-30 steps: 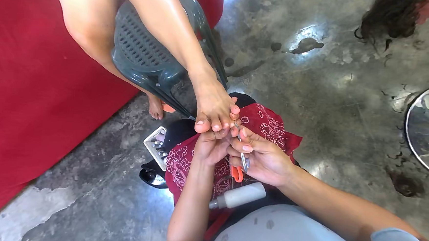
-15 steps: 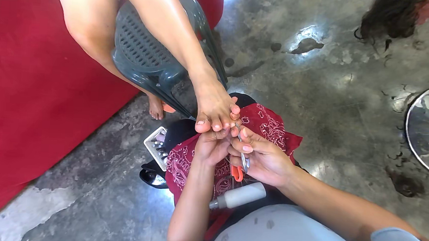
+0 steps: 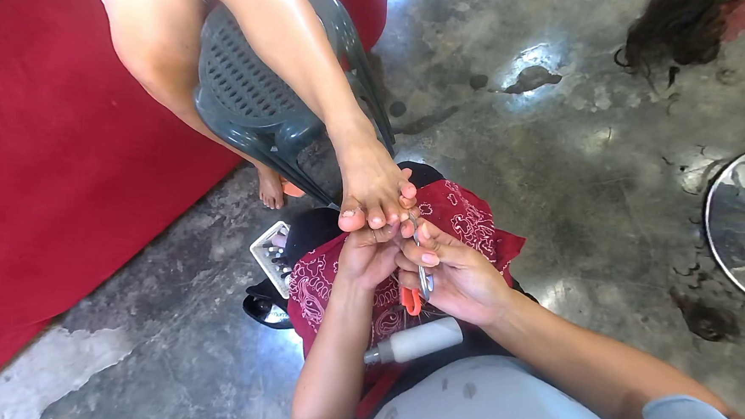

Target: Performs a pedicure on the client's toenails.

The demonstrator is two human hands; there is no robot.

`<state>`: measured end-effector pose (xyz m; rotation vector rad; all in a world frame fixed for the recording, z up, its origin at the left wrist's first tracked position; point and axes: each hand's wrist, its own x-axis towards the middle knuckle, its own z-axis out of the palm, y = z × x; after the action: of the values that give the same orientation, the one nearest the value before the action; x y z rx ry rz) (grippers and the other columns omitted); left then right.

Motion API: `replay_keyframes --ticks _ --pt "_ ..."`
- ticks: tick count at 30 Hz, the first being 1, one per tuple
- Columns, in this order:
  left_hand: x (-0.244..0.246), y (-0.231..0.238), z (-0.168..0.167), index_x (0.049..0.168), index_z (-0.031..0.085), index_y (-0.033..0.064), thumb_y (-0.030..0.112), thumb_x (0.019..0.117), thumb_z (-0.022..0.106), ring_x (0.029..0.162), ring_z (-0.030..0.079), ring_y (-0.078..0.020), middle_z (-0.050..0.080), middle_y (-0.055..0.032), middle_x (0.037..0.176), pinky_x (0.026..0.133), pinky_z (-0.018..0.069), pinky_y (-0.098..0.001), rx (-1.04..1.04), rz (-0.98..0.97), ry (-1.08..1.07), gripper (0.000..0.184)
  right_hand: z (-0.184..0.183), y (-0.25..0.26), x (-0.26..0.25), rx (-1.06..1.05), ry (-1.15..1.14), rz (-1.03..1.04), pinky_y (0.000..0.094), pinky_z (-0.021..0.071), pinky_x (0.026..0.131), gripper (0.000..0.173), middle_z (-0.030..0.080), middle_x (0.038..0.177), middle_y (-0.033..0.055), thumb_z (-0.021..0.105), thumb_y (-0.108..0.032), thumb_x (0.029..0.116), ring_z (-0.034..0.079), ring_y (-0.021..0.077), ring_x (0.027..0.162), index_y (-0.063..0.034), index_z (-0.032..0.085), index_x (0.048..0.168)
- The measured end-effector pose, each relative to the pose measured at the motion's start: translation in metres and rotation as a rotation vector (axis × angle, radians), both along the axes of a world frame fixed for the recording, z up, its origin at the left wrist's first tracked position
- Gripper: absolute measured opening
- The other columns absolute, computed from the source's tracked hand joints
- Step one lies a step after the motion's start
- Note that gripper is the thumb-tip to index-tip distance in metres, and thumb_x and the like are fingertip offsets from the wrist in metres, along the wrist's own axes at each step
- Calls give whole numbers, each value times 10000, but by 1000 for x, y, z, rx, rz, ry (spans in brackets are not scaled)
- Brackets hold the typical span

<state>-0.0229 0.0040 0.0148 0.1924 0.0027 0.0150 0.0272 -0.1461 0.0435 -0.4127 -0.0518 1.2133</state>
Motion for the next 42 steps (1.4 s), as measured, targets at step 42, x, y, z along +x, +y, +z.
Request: replay_keyframes --ticks 42 --pt "-2 -1 3 1222 634 48 26 886 697 916 690 -154 693 -59 1004 866 568 -299 28 18 25 343 -2 2 -2 26 -14 -29 206 481 672 103 537 751 -33 531 -176 1049 539 49 671 -159 629 1077"
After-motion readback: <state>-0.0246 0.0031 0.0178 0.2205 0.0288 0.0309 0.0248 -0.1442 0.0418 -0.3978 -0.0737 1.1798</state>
